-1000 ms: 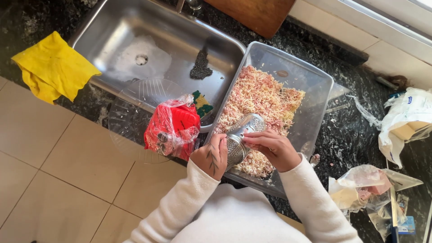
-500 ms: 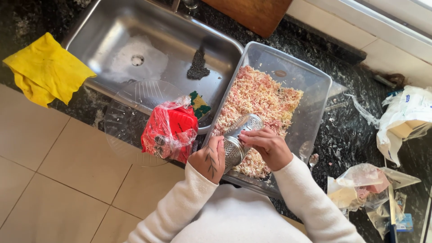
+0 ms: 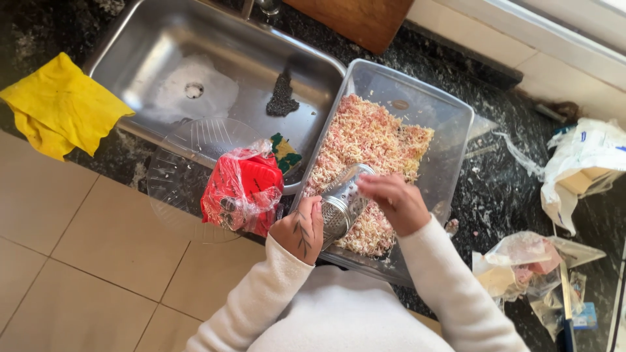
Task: Grating ham and cheese into a plastic container and mixing the contents.
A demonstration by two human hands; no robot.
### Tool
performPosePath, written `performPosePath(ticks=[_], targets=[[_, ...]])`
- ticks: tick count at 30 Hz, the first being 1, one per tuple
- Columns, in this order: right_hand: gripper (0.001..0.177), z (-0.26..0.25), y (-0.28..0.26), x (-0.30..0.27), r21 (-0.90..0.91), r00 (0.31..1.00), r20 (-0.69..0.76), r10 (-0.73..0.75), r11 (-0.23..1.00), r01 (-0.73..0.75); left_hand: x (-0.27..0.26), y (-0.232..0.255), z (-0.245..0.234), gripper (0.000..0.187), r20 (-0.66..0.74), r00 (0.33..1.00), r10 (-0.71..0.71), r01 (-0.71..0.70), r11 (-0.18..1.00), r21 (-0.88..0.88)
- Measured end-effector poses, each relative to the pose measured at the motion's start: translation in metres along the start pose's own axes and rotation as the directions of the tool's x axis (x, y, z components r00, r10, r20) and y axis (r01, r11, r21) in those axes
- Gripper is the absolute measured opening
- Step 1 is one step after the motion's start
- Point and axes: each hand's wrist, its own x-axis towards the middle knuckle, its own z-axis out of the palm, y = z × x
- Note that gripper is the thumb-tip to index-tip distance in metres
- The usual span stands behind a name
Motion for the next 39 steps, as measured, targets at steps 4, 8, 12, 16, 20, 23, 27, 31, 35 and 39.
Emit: performPosePath(ticks=[4, 8, 12, 16, 20, 23, 27, 31, 35, 39], targets=[[0.039, -0.007, -0.032, -0.004, 0.32, 0.995, 0.099, -0.014, 0.947, -0.018, -0.002, -0.001, 0.001, 0.018, 0.003, 1.0, -0.015, 0.015, 1.0, 0.001], [0.04, -0.011, -0.046, -0.006, 0.229, 0.993, 0.072, 0.094, 0.967, -0.108, 0.001, 0.002, -0.001, 0.017, 0.005, 1.0, -0.024, 0.024, 1.0, -0.006], [0.031, -0.008, -0.058, -0.004, 0.113, 0.997, -0.002, 0.081, 0.99, -0.08, -0.001, 0.003, -0.003, 0.017, 0.006, 1.0, -0.028, 0.028, 1.0, -0.013], [0.025, 0.004, -0.059, -0.003, 0.146, 0.993, -0.106, 0.059, 0.988, -0.043, 0.001, 0.005, -0.003, 0.016, 0.006, 1.0, -0.02, 0.02, 1.0, 0.011], [0.025, 0.017, -0.05, -0.009, 0.081, 0.979, -0.139, 0.151, 0.987, -0.14, -0.003, 0.006, -0.005, 0.016, 0.024, 0.999, -0.045, 0.044, 0.999, 0.025], [0.023, 0.022, -0.04, -0.008, 0.044, 0.969, -0.158, 0.189, 0.982, -0.184, 0.0, 0.005, -0.006, 0.015, 0.005, 1.0, -0.006, 0.005, 1.0, 0.01], [0.023, 0.024, -0.03, -0.008, 0.056, 0.949, -0.145, 0.279, 0.96, -0.274, 0.0, 0.005, -0.007, 0.015, -0.007, 1.0, 0.017, -0.017, 1.0, -0.017], [0.019, 0.021, -0.025, -0.004, 0.138, 0.945, -0.134, 0.299, 0.95, -0.281, 0.001, 0.006, -0.007, 0.015, -0.008, 1.0, 0.015, -0.015, 1.0, -0.013], [0.014, 0.008, -0.034, -0.002, 0.114, 0.929, -0.204, 0.308, 0.95, -0.29, -0.001, 0.004, -0.006, 0.015, -0.017, 1.0, 0.022, -0.023, 1.0, -0.02], [0.016, -0.016, -0.049, -0.003, 0.166, 0.949, -0.115, 0.293, 0.948, -0.272, 0.0, 0.004, -0.006, 0.015, 0.003, 1.0, 0.009, -0.009, 1.0, 0.001]])
